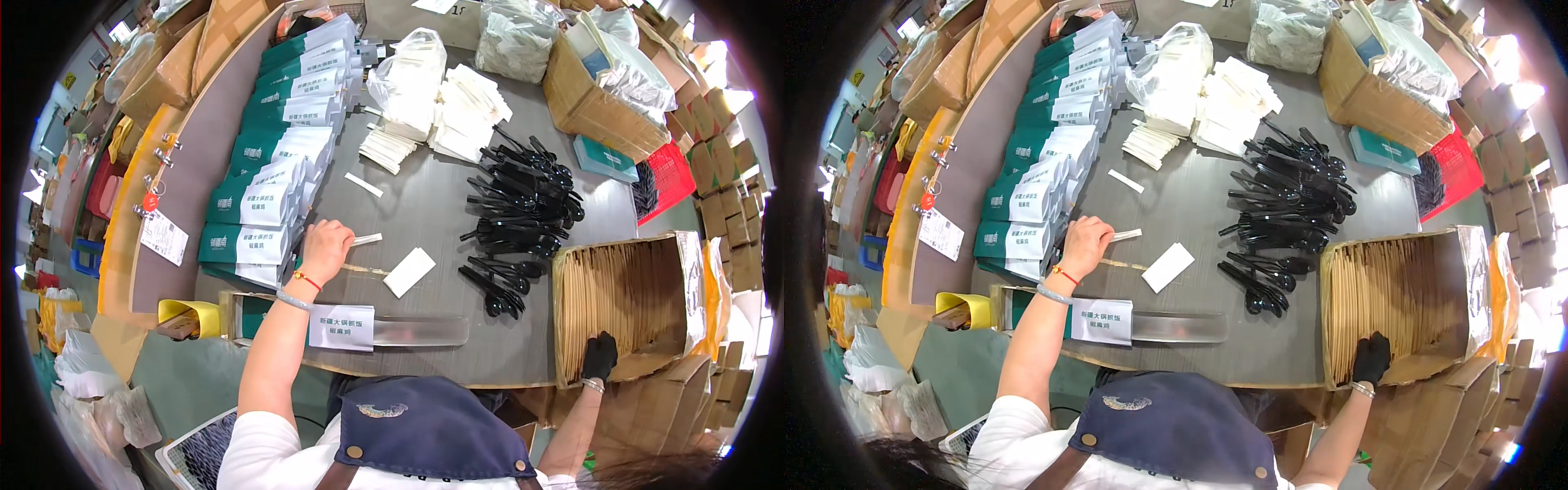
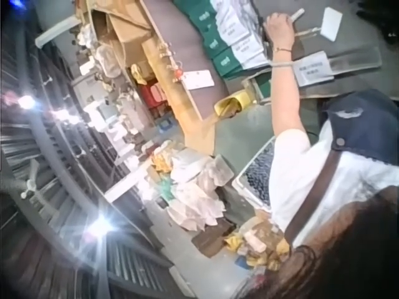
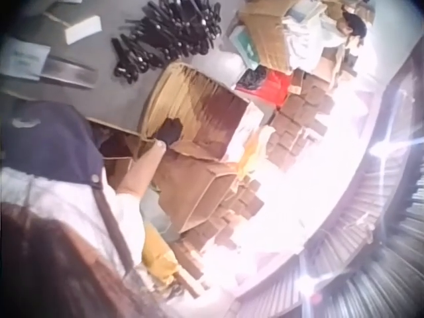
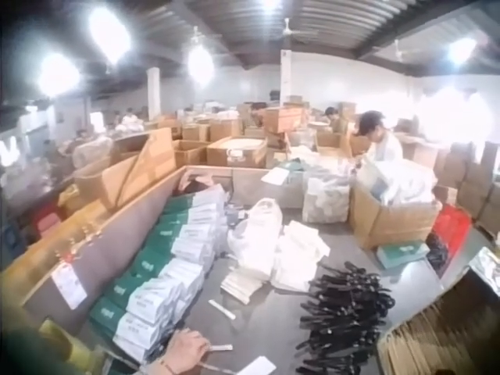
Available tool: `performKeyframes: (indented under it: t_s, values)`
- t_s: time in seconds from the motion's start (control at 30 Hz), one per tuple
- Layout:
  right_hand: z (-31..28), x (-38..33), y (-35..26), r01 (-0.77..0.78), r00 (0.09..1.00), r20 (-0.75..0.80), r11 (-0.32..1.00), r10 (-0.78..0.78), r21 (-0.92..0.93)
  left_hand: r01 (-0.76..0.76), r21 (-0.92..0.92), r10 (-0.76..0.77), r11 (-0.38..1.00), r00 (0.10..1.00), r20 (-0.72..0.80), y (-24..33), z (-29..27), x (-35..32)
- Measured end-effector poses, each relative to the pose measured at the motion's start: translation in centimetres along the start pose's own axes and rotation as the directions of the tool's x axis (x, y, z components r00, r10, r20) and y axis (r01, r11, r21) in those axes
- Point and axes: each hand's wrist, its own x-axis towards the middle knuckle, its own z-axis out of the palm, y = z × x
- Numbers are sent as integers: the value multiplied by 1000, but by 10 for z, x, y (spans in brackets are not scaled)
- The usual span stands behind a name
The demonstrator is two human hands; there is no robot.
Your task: Manually inserting pairs of wooden chopsticks into individual paper sleeves and organizing them into a product box.
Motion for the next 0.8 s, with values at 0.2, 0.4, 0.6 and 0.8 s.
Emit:
performKeyframes:
  t_s: [0.2, 0.4, 0.6, 0.8]
  values:
    - [-5, 9, -20, -40, 996, 76, 980, 56, -197, 150, -351, -188, 924, 979, -77, 24, -4, 1]
    - [1, 1, -37, 30, 944, -329, 996, -1, 83, 206, -519, -163, 829, 978, 129, 83, 3, -23]
    - [24, -3, -194, 182, 914, 282, 916, -292, 357, 168, -125, -172, 978, 985, -23, 112, 27, -35]
    - [34, 13, -251, 339, 743, 565, 930, -359, 145, 174, -152, -160, 973, 982, 98, 108, 29, -32]
